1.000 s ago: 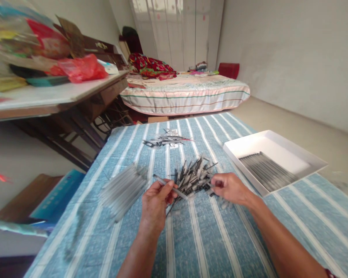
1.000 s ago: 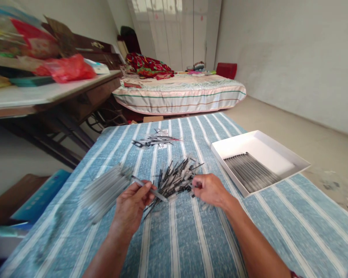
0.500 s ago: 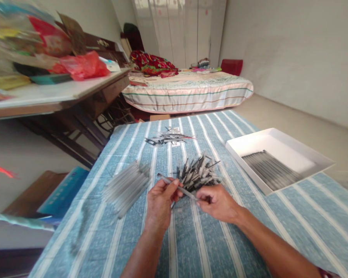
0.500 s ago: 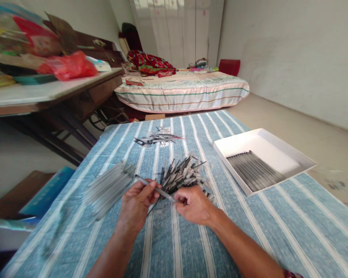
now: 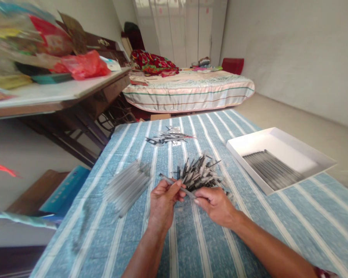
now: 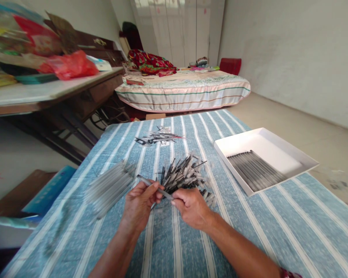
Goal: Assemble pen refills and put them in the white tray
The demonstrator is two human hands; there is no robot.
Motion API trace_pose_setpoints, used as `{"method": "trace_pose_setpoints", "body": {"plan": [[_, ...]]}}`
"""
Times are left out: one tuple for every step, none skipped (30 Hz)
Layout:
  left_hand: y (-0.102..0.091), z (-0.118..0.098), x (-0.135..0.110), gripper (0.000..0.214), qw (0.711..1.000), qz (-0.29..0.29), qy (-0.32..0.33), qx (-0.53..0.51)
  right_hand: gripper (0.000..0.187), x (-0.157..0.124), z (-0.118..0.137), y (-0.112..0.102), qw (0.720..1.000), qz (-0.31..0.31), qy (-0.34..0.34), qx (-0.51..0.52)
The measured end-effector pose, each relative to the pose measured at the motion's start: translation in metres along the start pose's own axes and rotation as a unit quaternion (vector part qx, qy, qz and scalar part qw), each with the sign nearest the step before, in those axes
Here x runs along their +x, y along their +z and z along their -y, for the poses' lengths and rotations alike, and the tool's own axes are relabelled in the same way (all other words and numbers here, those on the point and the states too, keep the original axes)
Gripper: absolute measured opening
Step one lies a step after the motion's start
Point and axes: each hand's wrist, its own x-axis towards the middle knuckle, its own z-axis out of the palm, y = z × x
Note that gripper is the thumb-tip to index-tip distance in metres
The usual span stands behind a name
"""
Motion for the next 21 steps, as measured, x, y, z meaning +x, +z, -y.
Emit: {"method": "trace_pose_setpoints", "body": {"plan": [[0.000, 0.000, 0.000, 0.017, 1.000, 0.000, -0.002, -0.001, 0.015, 0.000, 0.000, 0.001, 1.000, -0.006, -0.001, 0.000], [0.001, 0.001, 0.000, 0.017, 1.000, 0.001, -0.003, -0.002, 0.015, 0.000, -0.001, 0.001, 1.000, -0.011, -0.002, -0.001], [0.001, 0.001, 0.000, 0.017, 1.000, 0.003, -0.005, -0.004, 0.015, 0.000, -0.001, 0.001, 1.000, -0.015, -0.005, -0.003], [0.001, 0.002, -0.001, 0.017, 1.000, 0.005, -0.008, -0.006, 0.015, 0.000, -0.002, 0.001, 1.000, -0.018, -0.007, -0.006], [0.001, 0.002, 0.000, 0.017, 1.000, 0.008, -0.011, -0.009, 0.016, 0.000, -0.002, 0.001, 1.000, -0.020, -0.007, -0.009], [0.001, 0.002, 0.000, 0.017, 1.000, 0.009, -0.014, -0.011, 0.017, 0.000, -0.003, 0.001, 1.000, -0.020, -0.004, -0.011], [0.001, 0.001, 0.000, 0.017, 1.000, 0.010, -0.016, -0.011, 0.018, 0.001, -0.004, 0.001, 1.000, -0.016, 0.001, -0.012], [0.001, 0.001, 0.001, 0.017, 1.000, 0.009, -0.016, -0.009, 0.019, 0.002, -0.005, 0.001, 1.000, -0.012, 0.006, -0.013], [0.000, 0.001, 0.002, 0.017, 1.000, 0.007, -0.016, -0.006, 0.019, 0.003, -0.006, 0.001, 1.000, -0.008, 0.011, -0.016], [0.000, 0.001, 0.003, 0.017, 1.000, 0.009, -0.015, 0.001, 0.020, 0.004, -0.007, 0.001, 1.000, -0.003, 0.013, -0.023], [0.000, 0.001, 0.004, 0.017, 1.000, 0.004, -0.012, 0.005, 0.019, 0.006, -0.008, 0.001, 0.999, -0.004, 0.014, -0.035], [0.001, 0.002, 0.005, 0.017, 1.000, 0.002, -0.007, 0.008, 0.018, 0.007, -0.008, 0.001, 0.999, -0.005, 0.016, -0.050], [0.001, 0.003, 0.006, 0.018, 1.000, 0.005, -0.007, 0.010, 0.017, 0.008, -0.008, 0.000, 0.998, -0.007, 0.018, -0.065], [0.002, 0.004, 0.007, 0.019, 1.000, 0.019, -0.013, 0.016, 0.015, 0.010, -0.008, -0.001, 0.997, -0.006, 0.019, -0.080], [0.003, 0.005, 0.007, 0.020, 0.999, 0.028, -0.017, 0.022, 0.014, 0.011, -0.006, -0.002, 0.995, -0.002, 0.015, -0.094], [0.004, 0.005, 0.006, 0.021, 0.999, 0.035, -0.019, 0.031, 0.013, 0.012, -0.005, -0.005, 0.994, 0.002, 0.008, -0.107], [0.004, 0.004, 0.005, 0.022, 0.998, 0.043, -0.021, 0.045, 0.012, 0.014, -0.004, -0.009, 0.993, 0.005, -0.002, -0.120], [0.004, 0.003, 0.005, 0.024, 0.997, 0.049, -0.020, 0.062, 0.011, 0.014, -0.002, -0.015, 0.991, 0.005, -0.011, -0.133], [0.003, 0.000, 0.004, 0.026, 0.995, 0.053, -0.016, 0.084, 0.011, 0.015, -0.002, -0.022, 0.989, -0.003, -0.017, -0.146], [0.001, -0.003, 0.005, 0.028, 0.992, 0.055, -0.009, 0.110, 0.011, 0.015, -0.003, -0.032, 0.987, -0.018, -0.018, -0.162], [-0.002, -0.007, 0.006, 0.030, 0.989, 0.045, 0.002, 0.138, 0.013, 0.014, -0.004, -0.045, 0.983, -0.042, -0.012, -0.181]]}}
